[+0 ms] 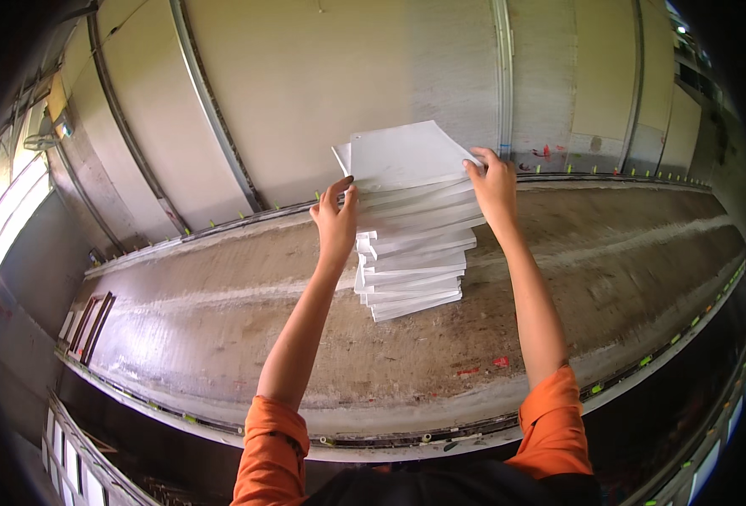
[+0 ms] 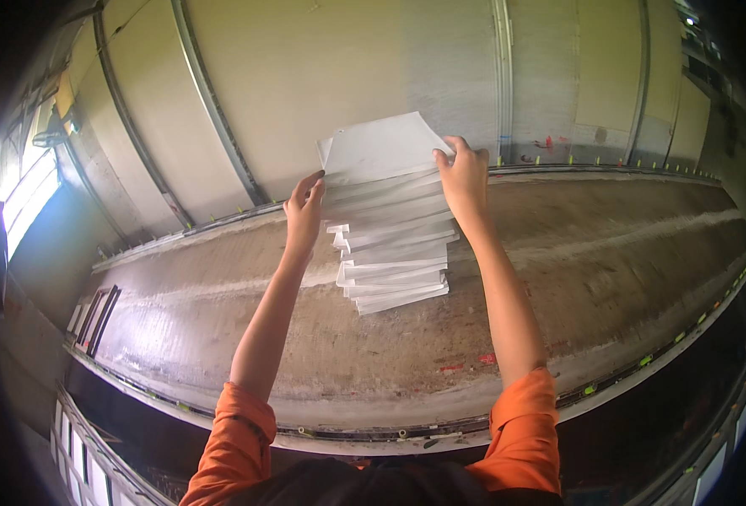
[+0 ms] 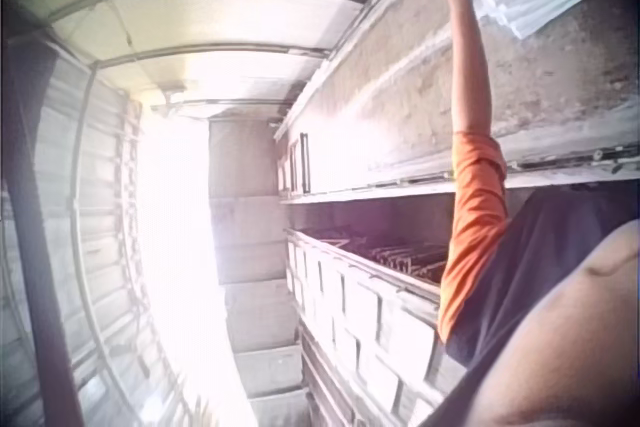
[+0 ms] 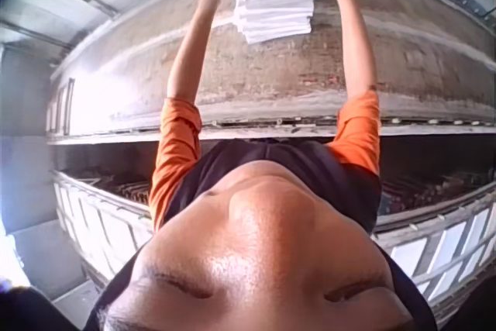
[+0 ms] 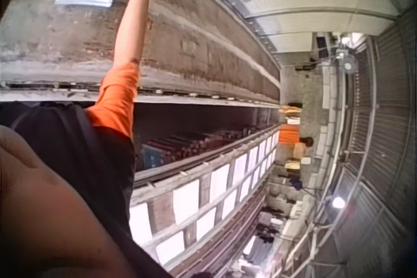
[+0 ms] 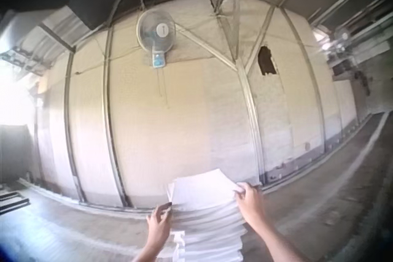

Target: The person repeatedly picks up white square tiles from a stack on a conveyor belt and places them into a wooden frame. They align each tile within the frame and then move the frame aside to make space for the next tile. The process is repeated continuously throughout the video.

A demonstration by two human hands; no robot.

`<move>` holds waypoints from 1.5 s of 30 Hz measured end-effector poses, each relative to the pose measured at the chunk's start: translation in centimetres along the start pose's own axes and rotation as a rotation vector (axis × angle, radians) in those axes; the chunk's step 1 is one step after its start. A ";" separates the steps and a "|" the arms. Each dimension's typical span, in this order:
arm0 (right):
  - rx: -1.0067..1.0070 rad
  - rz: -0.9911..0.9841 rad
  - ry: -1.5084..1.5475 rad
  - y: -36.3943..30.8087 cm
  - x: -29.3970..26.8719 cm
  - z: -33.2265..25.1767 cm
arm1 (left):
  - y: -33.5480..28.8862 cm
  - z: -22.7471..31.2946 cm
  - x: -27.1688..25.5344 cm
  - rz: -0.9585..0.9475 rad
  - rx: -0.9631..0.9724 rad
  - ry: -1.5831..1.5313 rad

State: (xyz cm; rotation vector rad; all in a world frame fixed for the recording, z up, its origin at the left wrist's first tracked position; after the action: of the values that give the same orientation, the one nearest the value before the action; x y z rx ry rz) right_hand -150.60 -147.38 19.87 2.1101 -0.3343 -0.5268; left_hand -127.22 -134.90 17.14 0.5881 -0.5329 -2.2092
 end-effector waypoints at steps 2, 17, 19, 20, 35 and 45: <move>0.042 -0.020 0.047 0.1 -0.1 0.1 | -0.4 0.5 0.7 0.061 -0.035 -0.045; 0.168 0.004 0.916 -3.4 -0.8 -10.9 | -4.3 2.8 -9.8 0.239 -0.178 -1.003; 0.208 -0.043 1.077 -4.9 -0.1 -14.1 | -5.7 2.4 -13.8 0.151 -0.251 -0.926; 0.217 -0.077 1.173 -5.9 0.7 -16.4 | -6.8 2.7 -16.4 0.150 -0.309 -0.898; 0.411 -1.479 1.452 -35.0 20.7 -53.4 | -29.4 -6.9 -57.2 0.963 -0.291 -0.273; 0.281 -1.880 1.333 -50.1 24.7 -65.3 | -40.6 -10.8 -66.2 1.156 -0.409 0.033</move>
State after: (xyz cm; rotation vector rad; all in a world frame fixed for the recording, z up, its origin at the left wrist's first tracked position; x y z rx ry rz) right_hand -95.32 -83.43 4.67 1.8988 2.5021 0.1357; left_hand -105.14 -61.16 2.28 0.0307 -0.2626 -1.1367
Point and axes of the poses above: each hand's wrist, its own y-axis towards the middle knuckle, its own x-axis out of the palm, z = x × y, the point moved 3 cm from there along y, towards the middle knuckle, and after that the axes turned 3 degrees about z, right-handed, at the moved point
